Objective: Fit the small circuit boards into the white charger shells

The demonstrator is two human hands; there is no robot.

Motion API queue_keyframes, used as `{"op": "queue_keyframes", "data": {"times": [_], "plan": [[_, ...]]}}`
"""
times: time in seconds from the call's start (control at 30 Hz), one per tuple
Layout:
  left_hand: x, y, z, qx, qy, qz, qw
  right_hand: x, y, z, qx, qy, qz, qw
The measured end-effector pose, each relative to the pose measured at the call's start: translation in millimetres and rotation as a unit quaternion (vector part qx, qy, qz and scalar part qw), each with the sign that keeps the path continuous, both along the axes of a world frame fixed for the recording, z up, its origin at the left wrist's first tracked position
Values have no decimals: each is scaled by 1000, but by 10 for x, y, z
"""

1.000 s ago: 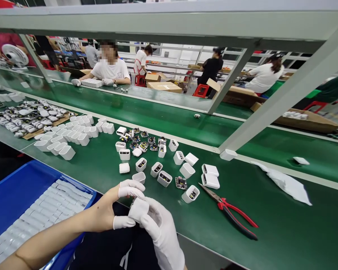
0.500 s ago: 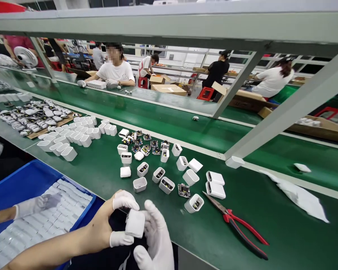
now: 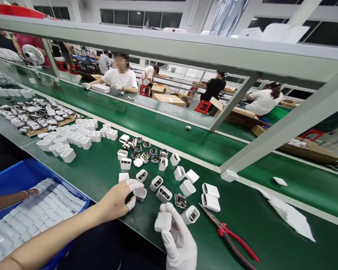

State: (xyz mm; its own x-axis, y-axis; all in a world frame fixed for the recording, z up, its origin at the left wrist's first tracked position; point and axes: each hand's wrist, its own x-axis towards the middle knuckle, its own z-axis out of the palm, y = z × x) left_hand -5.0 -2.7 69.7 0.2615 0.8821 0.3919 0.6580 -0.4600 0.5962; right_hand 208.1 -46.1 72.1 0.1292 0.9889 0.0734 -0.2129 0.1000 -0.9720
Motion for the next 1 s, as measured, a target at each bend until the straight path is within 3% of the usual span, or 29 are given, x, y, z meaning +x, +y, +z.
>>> {"op": "queue_keyframes", "data": {"times": [0.1, 0.33, 0.4, 0.47, 0.6, 0.77, 1.0], "plan": [[22, -37, 48, -5, -33, -11, 999, 8, 24, 70, -3, -12, 17, 1000], [309, -78, -67, 0, -20, 104, 994, -15, 125, 98, 23, -81, 61, 995], [338, -77, -83, -14, -55, 60, 997, -11, 118, 77, 43, -84, 73, 993], [317, -99, -59, -51, -103, -33, 993, 2, 103, 62, 57, -89, 81, 991], [225, -159, 26, -162, -195, -161, 954, 20, 95, 80, 67, -146, 88, 983], [188, -160, 74, -221, -265, -210, 915, -17, 157, 82, 127, -229, 112, 959], [179, -152, 57, -220, -246, -205, 922, -12, 244, 29, 183, -300, 146, 925]]}}
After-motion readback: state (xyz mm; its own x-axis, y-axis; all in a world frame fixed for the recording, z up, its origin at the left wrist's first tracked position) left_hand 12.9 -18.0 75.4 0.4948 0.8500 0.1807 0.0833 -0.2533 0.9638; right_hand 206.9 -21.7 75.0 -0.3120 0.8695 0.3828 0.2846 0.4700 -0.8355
